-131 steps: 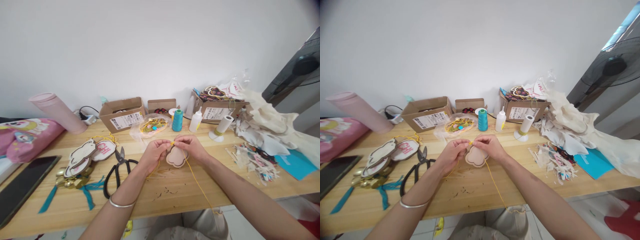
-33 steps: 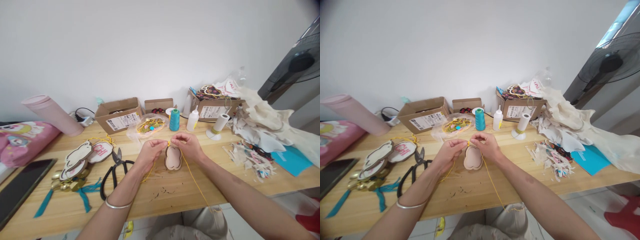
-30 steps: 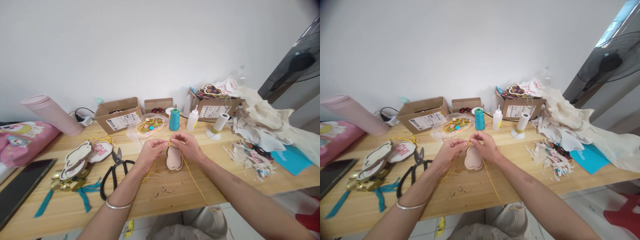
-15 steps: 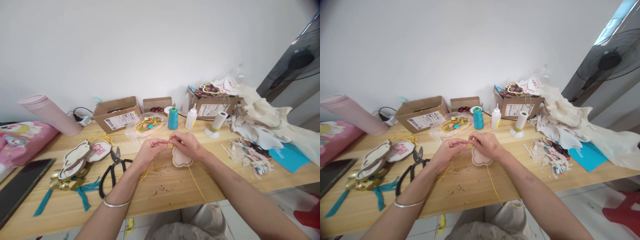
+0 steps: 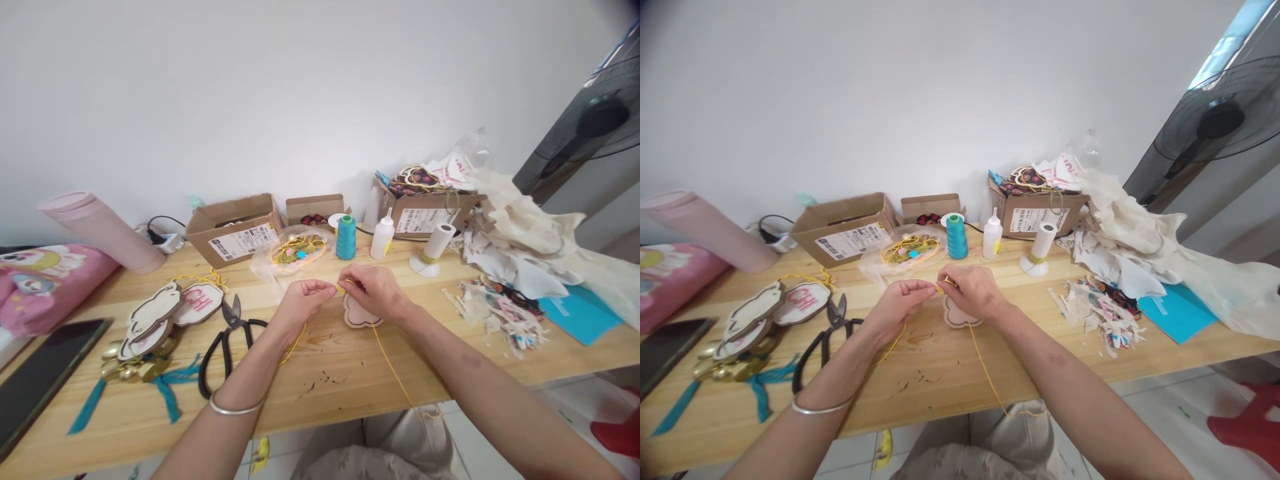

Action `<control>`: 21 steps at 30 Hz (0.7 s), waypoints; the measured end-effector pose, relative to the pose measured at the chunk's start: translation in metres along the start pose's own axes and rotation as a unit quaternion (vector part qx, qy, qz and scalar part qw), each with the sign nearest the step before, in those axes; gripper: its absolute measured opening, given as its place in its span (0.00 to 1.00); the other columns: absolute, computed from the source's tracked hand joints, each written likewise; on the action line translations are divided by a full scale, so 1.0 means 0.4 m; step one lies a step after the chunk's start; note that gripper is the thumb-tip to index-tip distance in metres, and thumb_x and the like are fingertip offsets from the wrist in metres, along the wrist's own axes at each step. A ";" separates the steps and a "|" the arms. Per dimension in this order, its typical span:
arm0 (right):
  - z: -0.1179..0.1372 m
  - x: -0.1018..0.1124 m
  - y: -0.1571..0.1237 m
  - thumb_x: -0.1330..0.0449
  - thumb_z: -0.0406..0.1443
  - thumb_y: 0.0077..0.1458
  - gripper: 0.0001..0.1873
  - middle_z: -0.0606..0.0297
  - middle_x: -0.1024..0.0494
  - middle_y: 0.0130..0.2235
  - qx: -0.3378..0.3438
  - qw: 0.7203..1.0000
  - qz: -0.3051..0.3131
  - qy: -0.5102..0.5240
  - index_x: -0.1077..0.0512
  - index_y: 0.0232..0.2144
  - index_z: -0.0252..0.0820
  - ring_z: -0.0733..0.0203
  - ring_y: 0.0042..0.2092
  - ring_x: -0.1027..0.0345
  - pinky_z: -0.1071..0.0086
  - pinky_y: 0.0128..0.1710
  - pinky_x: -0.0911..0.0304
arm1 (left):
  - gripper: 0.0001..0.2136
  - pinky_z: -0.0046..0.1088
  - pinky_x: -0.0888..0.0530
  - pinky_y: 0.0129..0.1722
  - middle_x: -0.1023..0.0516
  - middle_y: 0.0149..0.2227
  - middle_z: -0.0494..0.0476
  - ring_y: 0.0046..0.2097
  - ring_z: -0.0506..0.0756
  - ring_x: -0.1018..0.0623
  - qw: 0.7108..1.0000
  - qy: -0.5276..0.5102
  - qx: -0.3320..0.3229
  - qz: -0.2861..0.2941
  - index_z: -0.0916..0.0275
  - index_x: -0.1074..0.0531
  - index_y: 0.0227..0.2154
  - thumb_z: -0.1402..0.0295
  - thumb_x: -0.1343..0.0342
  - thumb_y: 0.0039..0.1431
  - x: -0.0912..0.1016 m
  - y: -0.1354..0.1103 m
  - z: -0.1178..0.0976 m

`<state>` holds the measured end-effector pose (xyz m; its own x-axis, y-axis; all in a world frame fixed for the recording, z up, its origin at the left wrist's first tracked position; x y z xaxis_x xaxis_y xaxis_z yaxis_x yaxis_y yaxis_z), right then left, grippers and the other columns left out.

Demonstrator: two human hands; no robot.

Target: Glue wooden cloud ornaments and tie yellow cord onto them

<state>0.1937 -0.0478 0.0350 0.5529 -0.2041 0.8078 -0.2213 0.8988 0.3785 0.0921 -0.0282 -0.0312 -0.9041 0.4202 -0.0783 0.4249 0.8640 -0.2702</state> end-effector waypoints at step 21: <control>-0.001 -0.002 -0.008 0.47 0.34 0.51 0.04 0.68 0.25 0.26 -0.010 0.992 -0.044 0.118 0.33 0.28 0.42 0.66 0.29 0.32 0.74 0.27 0.42 | 0.12 0.22 0.60 0.15 0.46 0.11 0.42 0.15 0.41 0.53 0.999 -0.024 -0.001 0.025 0.67 0.27 0.27 0.65 0.37 0.39 -0.008 0.001 0.004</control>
<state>0.1943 -0.0504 0.0330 0.7424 -0.1876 0.6431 -0.1487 0.8900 0.4311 0.0950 -0.0297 -0.0325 -0.8826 0.4498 -0.1368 0.4701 0.8427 -0.2624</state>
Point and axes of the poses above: each hand's wrist, its own y-axis towards the middle knuckle, its own x-axis out of the back of the hand, z = x × y, the point moved 10 cm from there along y, towards the middle knuckle
